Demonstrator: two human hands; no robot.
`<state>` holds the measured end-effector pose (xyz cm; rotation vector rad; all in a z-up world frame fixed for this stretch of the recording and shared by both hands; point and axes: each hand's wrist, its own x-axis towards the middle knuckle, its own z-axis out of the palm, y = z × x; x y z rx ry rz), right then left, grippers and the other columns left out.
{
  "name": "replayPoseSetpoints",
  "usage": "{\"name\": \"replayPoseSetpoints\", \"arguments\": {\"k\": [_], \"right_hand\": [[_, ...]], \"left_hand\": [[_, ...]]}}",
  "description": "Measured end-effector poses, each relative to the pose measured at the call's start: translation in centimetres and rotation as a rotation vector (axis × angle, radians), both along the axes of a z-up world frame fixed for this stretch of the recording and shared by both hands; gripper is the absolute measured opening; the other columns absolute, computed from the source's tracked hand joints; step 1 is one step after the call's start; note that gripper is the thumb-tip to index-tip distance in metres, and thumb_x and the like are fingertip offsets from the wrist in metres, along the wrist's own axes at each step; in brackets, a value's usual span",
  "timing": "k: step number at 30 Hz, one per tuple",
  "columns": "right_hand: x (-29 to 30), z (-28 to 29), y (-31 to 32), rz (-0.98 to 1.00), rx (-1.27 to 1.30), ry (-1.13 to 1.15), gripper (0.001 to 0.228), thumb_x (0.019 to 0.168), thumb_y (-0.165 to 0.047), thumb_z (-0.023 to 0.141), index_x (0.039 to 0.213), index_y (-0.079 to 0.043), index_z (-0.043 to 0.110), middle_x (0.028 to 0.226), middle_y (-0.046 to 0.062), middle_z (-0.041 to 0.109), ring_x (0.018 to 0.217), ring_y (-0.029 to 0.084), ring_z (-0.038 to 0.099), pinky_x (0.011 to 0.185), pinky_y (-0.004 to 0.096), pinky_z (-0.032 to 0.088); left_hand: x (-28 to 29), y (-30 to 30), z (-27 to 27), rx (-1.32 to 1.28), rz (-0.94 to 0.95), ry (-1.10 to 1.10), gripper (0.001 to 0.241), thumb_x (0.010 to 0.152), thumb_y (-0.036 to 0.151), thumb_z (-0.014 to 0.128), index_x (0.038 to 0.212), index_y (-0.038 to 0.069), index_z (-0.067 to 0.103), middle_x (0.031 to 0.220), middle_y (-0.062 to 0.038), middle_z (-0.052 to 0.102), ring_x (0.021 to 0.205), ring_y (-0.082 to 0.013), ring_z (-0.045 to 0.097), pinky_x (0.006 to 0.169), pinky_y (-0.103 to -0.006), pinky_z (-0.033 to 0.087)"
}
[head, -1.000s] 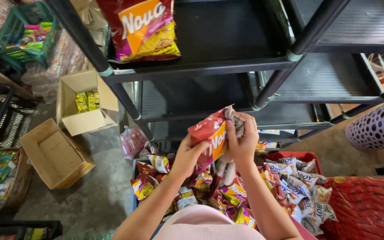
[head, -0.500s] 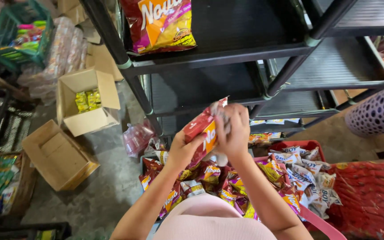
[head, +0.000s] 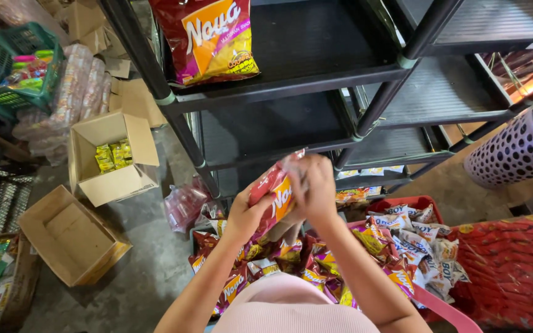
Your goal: Wiping down individual bags of snacks with a cloth and placing them on a shelf.
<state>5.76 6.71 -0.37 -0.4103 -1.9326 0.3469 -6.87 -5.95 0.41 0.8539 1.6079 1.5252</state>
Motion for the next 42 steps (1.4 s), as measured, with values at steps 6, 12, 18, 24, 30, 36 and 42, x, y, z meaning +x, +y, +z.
{"name": "replayPoseSetpoints", "arguments": {"k": [6,12,18,24,30,36,42], "right_hand": [[0.9,0.7,0.9,-0.084,-0.168,0.097,0.018,0.100,-0.018,0.066,0.111,-0.004,0.066,0.105,0.014,0.059,0.103,0.038,0.063,0.089,0.044,0.050],[-0.4,-0.6,-3.5,-0.013,-0.068,-0.014,0.023,0.095,-0.025,0.070,0.116,-0.015,0.073,0.110,0.008,0.067,0.105,0.031,0.066,0.092,0.038,0.053],[0.3,-1.7,1.7,-0.085,-0.092,0.036,0.016,0.097,-0.016,0.069,0.107,-0.003,0.065,0.103,0.015,0.057,0.106,0.041,0.061,0.090,0.046,0.051],[0.5,-0.4,-0.4,-0.056,-0.002,0.100,0.019,0.097,-0.028,0.070,0.097,-0.008,0.067,0.099,0.012,0.064,0.100,0.036,0.064,0.090,0.044,0.050],[-0.1,0.6,-1.9,0.012,-0.027,0.051,0.016,0.096,-0.019,0.071,0.098,-0.004,0.065,0.099,0.014,0.062,0.099,0.039,0.062,0.084,0.046,0.050],[0.9,-1.1,0.4,-0.072,-0.040,0.035,0.022,0.099,-0.026,0.068,0.108,-0.005,0.065,0.105,0.011,0.059,0.105,0.035,0.062,0.089,0.042,0.049],[-0.3,-2.9,-1.1,0.015,-0.060,0.042,0.020,0.094,-0.017,0.073,0.111,-0.009,0.072,0.107,0.009,0.065,0.106,0.032,0.064,0.091,0.041,0.052]], "left_hand": [[-1.4,0.9,-6.0,-0.019,0.055,-0.066,0.037,0.084,0.022,0.076,0.121,0.017,0.076,0.107,-0.006,0.076,0.102,-0.0159,0.067,0.099,-0.0385,0.048],[-1.0,0.8,-5.1,0.004,0.001,0.031,0.032,0.081,0.013,0.071,0.112,0.016,0.078,0.092,-0.006,0.076,0.092,-0.0148,0.065,0.092,-0.0369,0.050],[0.3,0.3,0.1,0.003,-0.038,0.051,0.044,0.082,0.020,0.075,0.125,0.021,0.075,0.105,-0.003,0.078,0.099,-0.0135,0.069,0.093,-0.0353,0.051],[-0.9,1.1,-3.7,0.040,-0.003,-0.017,0.048,0.082,0.018,0.073,0.130,0.014,0.071,0.117,-0.013,0.075,0.111,-0.0239,0.069,0.100,-0.0398,0.048],[-0.9,-0.3,1.0,0.161,-0.195,-0.050,0.060,0.085,-0.004,0.059,0.143,0.012,0.061,0.069,0.002,0.062,0.050,-0.0047,0.042,0.045,-0.0204,0.030],[-1.1,0.6,-1.9,0.127,-0.079,0.050,0.051,0.083,0.012,0.071,0.134,0.020,0.070,0.129,-0.005,0.072,0.119,-0.0220,0.067,0.103,-0.0382,0.047],[-0.9,0.2,0.4,0.219,-0.233,-0.145,0.062,0.085,-0.008,0.060,0.145,0.010,0.058,0.076,0.002,0.065,0.054,-0.0032,0.044,0.047,-0.0189,0.033]]}}
